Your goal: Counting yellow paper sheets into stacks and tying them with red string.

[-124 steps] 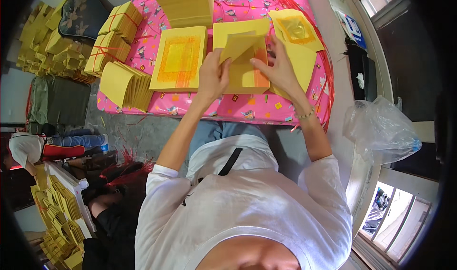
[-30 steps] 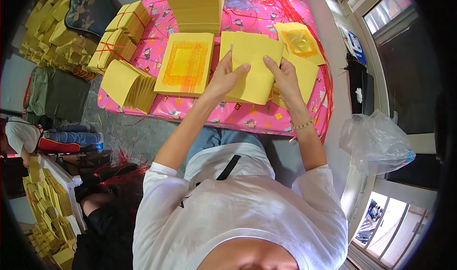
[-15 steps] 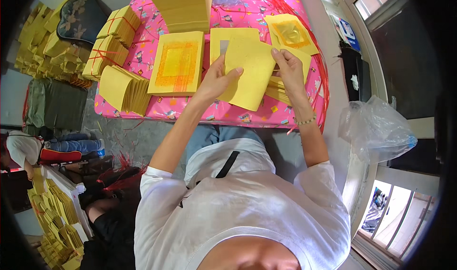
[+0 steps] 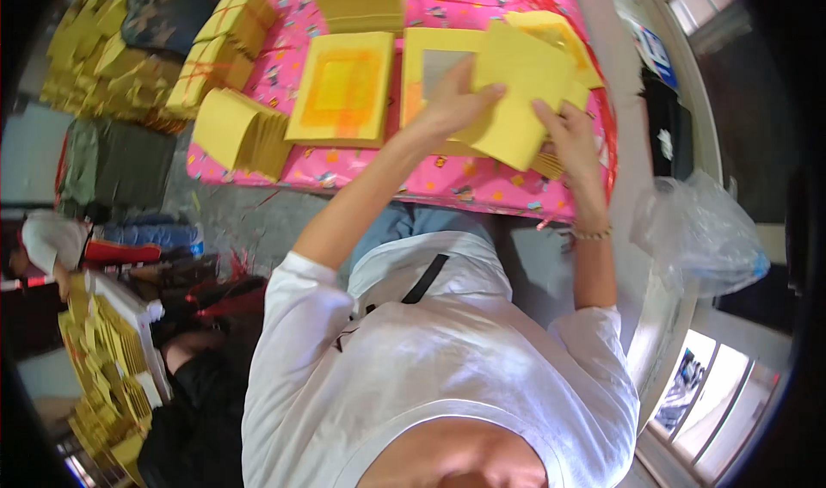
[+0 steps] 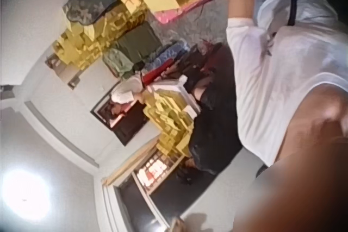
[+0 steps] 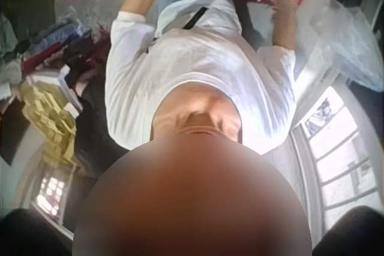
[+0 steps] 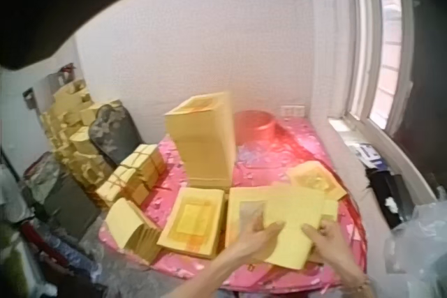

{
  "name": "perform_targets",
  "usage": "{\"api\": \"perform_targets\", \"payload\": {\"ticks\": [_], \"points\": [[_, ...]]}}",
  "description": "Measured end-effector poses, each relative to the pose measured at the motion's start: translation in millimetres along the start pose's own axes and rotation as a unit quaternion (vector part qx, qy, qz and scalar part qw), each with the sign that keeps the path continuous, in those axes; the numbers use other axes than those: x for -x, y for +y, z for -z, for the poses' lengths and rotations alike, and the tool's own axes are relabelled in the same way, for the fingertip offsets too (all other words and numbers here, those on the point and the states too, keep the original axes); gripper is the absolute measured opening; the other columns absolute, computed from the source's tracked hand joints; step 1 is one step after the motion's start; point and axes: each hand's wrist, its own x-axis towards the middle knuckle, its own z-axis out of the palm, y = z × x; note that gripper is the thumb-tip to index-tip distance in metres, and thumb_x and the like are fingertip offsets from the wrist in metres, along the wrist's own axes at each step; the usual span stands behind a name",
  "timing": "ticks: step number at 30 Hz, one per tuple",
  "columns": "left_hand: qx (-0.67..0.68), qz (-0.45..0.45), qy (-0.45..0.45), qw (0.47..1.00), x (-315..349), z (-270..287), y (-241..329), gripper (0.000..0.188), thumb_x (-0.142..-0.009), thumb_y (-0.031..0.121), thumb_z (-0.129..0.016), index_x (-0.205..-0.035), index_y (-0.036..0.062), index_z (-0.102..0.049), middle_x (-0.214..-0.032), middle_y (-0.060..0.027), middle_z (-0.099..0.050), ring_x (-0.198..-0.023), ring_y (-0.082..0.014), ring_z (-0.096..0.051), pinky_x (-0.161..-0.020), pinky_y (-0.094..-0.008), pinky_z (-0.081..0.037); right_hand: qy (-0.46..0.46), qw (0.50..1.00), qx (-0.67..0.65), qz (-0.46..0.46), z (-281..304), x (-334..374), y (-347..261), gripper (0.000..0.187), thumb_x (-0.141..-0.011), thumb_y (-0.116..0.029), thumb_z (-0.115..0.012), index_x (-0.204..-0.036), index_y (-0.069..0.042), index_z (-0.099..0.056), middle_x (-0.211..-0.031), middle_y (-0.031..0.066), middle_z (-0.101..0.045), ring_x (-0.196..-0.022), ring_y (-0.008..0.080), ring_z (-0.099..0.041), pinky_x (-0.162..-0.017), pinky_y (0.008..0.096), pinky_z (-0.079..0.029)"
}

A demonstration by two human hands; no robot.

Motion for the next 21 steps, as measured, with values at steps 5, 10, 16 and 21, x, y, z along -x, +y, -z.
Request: {"api": "perform_targets", "payload": {"ticks": [5, 10, 16, 21], "points": [[0.009, -0.035, 0.001, 0.999, -18.6, -20.3, -3.0, 0.037, -0.087, 0.010, -0.061, -0.120, -0.0002, -0.049, -0.110, -0.0068, -0.061, -0.098, -0.0128, -0.058, -0.084, -0.0281, -0.047, -0.006, 1.000, 0.024, 0.002, 26.9, 4.2, 13.9, 0.029, -0.090, -0.024, -0.062, -0.102, 0.002, -0.062, -0.083, 0.0056, -0.067, -0.064, 0.0072, -0.062, -0.050, 0.0188, -0.049], [0.077, 0.021, 0.007, 0.997, -22.6, -35.2, 11.4, 0.035, -0.087, 0.010, -0.061, -0.118, -0.0002, -0.049, -0.107, -0.0073, -0.062, -0.096, -0.0133, -0.059, -0.083, -0.0281, -0.048, 0.003, 1.000, -0.023, 0.000, 37.3, 10.4, 12.1, 0.027, -0.090, -0.023, -0.062, -0.102, 0.001, -0.062, -0.084, 0.0056, -0.067, -0.064, 0.0062, -0.062, -0.050, 0.0186, -0.049], [0.052, -0.023, 0.016, 0.998, -37.1, -42.9, -3.4, 0.033, -0.086, 0.011, -0.062, -0.116, -0.0011, -0.052, -0.104, -0.0079, -0.063, -0.092, -0.0151, -0.061, -0.080, -0.0288, -0.050, 0.034, 0.999, 0.010, -0.010, 39.7, 18.2, 1.2, 0.025, -0.089, -0.023, -0.063, -0.098, 0.000, -0.061, -0.077, 0.0014, -0.063, -0.063, 0.0046, -0.058, -0.050, 0.0203, -0.051], [0.061, 0.041, 0.002, 0.997, -46.5, -47.0, -5.1, 0.032, -0.086, 0.012, -0.062, -0.114, -0.0019, -0.054, -0.100, -0.0094, -0.064, -0.086, -0.0159, -0.063, -0.077, -0.0296, -0.051, 0.022, 1.000, -0.007, -0.015, 53.4, 11.9, 16.3, 0.023, -0.088, -0.022, -0.064, -0.092, -0.001, -0.059, -0.071, 0.0009, -0.060, -0.059, 0.0045, -0.055, -0.050, 0.0213, -0.052]]}}
